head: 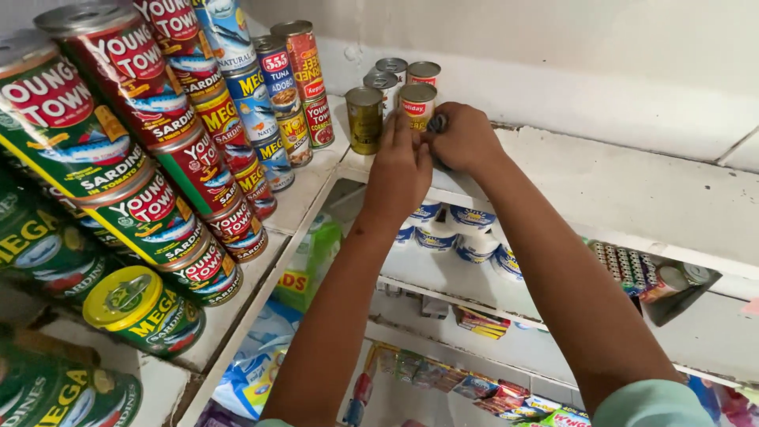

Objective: Wiping canned goods with a cloth and placing them onto shelves in a store.

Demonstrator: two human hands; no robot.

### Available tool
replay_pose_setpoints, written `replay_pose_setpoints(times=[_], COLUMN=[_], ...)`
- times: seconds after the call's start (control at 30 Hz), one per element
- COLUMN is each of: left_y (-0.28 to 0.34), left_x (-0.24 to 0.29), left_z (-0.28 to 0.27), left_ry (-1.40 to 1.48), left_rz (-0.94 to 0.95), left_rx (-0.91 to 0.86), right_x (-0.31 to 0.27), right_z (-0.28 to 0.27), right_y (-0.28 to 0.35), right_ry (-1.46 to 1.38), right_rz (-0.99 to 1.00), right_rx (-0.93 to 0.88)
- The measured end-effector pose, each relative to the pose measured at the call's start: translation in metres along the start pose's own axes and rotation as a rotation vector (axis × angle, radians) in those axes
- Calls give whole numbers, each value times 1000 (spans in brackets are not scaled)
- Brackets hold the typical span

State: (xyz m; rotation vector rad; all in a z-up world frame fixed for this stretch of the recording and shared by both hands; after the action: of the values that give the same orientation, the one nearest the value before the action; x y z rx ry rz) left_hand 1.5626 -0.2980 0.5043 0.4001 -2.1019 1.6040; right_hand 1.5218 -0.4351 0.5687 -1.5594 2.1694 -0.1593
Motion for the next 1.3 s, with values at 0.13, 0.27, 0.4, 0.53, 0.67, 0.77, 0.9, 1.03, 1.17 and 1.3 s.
replay_pose_setpoints(times=[0.13, 0.27, 0.4, 0.53, 0.67, 0.77, 0.9, 1.03, 1.17, 1.3], left_y=[-3, -3, -4, -8, -11, -13, -15, -15, -15, -19], left_x=[9, -2, -13, -17, -20, -21, -27, 0, 12, 20], left_z=[-3, 3, 9, 13, 16, 16, 21, 10, 2, -2], left_ry=[54, -14, -36, -58, -101, -106, -147, -146, -45, -48], left_rz=[-72, -21, -18, -86, -169, -199, -210, -197, -299, -325], left_rx=[-16, -34, -52, -129, -190, -217, -242, -196, -190, -223], right_x=[5, 3, 0, 3, 1, 1, 2, 0, -9, -14], right_z=[13, 11, 9, 12, 8, 12, 13, 11, 7, 3], right_y=[-2, -1, -2, -4, -5, -9, -8, -7, 0, 2], right_ry=[-19, 2, 51, 63, 66, 61, 61, 56, 81, 100], right_rz=[34, 3, 44, 85, 87, 92, 105, 92, 150, 182], right_rx=[70, 108, 79, 49, 27, 3, 22, 17, 2, 1])
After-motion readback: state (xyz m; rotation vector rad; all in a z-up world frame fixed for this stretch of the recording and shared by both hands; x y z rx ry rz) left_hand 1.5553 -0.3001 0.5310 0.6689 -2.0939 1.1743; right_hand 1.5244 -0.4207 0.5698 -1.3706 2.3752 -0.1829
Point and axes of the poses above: each hand's wrist, its own y-axis away from the middle knuckle, its own z-axis out of the palm, x = y × z, the point moved 1 cm from there along -y, towards the middle knuckle, and after that the axes turned 13 degrees about y, right-handed, at the moved point
